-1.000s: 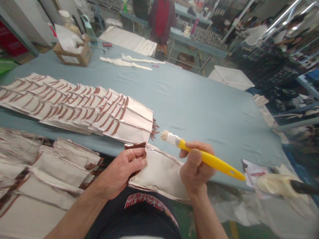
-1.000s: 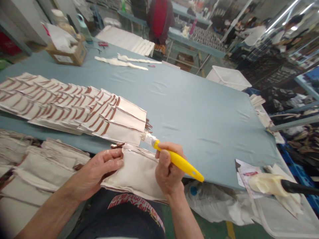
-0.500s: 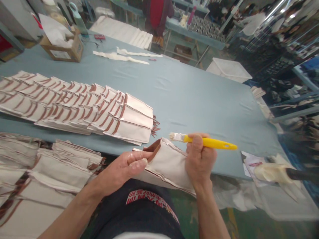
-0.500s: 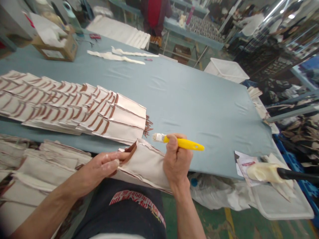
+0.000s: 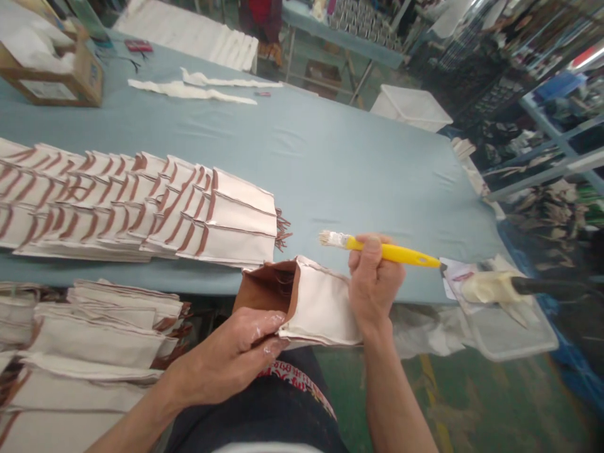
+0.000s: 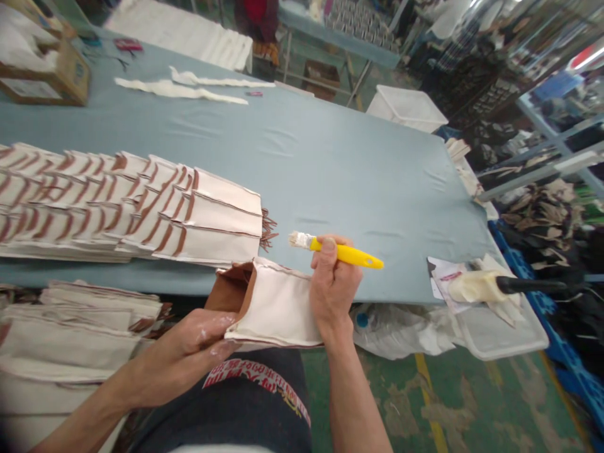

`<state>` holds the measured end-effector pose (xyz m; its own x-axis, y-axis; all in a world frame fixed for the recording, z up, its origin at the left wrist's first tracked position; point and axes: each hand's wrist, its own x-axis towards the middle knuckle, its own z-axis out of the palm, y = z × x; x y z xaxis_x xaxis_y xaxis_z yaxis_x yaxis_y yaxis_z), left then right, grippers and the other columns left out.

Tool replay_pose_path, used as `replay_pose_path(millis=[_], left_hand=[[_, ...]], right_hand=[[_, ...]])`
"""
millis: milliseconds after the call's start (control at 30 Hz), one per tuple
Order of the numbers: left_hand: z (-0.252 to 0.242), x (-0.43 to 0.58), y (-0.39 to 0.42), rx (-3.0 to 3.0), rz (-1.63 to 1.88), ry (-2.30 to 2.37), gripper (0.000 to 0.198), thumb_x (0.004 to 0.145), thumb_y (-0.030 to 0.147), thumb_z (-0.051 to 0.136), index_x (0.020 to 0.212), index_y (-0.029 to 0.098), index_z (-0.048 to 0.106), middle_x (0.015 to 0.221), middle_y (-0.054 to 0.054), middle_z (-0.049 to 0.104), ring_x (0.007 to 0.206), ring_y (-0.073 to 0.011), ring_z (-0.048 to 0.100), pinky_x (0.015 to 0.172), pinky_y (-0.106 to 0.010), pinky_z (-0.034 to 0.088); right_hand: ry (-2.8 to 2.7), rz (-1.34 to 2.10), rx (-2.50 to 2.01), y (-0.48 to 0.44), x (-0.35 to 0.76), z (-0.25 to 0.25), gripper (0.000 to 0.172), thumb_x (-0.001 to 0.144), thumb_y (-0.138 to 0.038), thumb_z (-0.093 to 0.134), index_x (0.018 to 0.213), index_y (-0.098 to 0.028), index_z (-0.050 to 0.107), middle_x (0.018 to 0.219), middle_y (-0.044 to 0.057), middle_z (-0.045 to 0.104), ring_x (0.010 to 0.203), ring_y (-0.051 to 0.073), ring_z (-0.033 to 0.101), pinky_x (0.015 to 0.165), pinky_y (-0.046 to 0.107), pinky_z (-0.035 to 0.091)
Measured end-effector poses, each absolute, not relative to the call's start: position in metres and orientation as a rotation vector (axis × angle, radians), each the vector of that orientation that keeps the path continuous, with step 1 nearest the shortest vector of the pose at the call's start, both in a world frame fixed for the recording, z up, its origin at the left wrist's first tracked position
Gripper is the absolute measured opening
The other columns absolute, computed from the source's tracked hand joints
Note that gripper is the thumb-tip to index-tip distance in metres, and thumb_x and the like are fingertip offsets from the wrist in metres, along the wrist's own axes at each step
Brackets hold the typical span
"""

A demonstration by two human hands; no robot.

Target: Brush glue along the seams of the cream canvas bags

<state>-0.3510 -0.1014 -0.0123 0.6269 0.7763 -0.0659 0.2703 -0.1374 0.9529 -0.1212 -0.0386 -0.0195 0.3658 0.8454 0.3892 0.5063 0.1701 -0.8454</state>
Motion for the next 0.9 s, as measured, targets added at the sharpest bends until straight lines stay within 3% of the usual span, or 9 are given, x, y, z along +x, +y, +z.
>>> replay_pose_path(millis=[100,300,500,600,900], left_hand=[[-0.014,-0.351,-0.103,1.713,0.549,0.868,0.03,0.106,0.024,0.044,0.082,0.02,0.062,0.079,-0.001,0.067,0.075,-0.0172,0.062,0.074,-0.025,0.044],[-0.012,-0.353,-0.105,1.766,0.582,0.924,0.026,0.104,0.022,0.049,0.086,0.022,0.068,0.088,-0.003,0.076,0.087,-0.0202,0.071,0.084,-0.026,0.049],[-0.011,-0.354,-0.113,1.776,0.638,0.984,0.026,0.104,0.02,0.049,0.088,0.023,0.07,0.089,-0.003,0.078,0.083,-0.0193,0.07,0.081,-0.025,0.05],[-0.015,-0.353,-0.117,1.753,0.647,0.961,0.029,0.105,0.023,0.049,0.087,0.022,0.071,0.086,-0.004,0.076,0.082,-0.0198,0.07,0.084,-0.026,0.053],[-0.018,-0.346,-0.115,1.76,0.753,1.021,0.028,0.106,0.024,0.05,0.091,0.022,0.073,0.078,-0.005,0.072,0.074,-0.0197,0.068,0.077,-0.026,0.057]], right_hand=[[-1.166,0.333,-1.384,-0.065,-0.125,0.002,0.045,0.107,-0.057,0.055,0.088,-0.018,0.067,0.053,-0.007,0.051,0.043,0.01,0.048,0.044,0.021,0.039],[-1.111,0.632,-1.254,-0.112,-0.141,0.034,0.034,0.107,-0.042,0.062,0.082,-0.02,0.069,0.047,-0.009,0.046,0.034,0.007,0.041,0.035,0.016,0.033],[-1.113,0.835,-1.253,-0.114,-0.152,0.025,0.04,0.107,-0.045,0.059,0.078,-0.02,0.067,0.046,-0.01,0.04,0.03,0.007,0.035,0.03,0.016,0.022],[-1.183,0.942,-1.335,-0.113,-0.143,0.018,0.041,0.108,-0.046,0.058,0.079,-0.019,0.067,0.049,-0.008,0.042,0.035,0.007,0.036,0.033,0.016,0.024],[-1.264,0.816,-1.266,-0.115,-0.147,0.026,0.035,0.108,-0.043,0.057,0.082,-0.021,0.067,0.053,-0.008,0.042,0.037,0.007,0.035,0.034,0.018,0.024]])
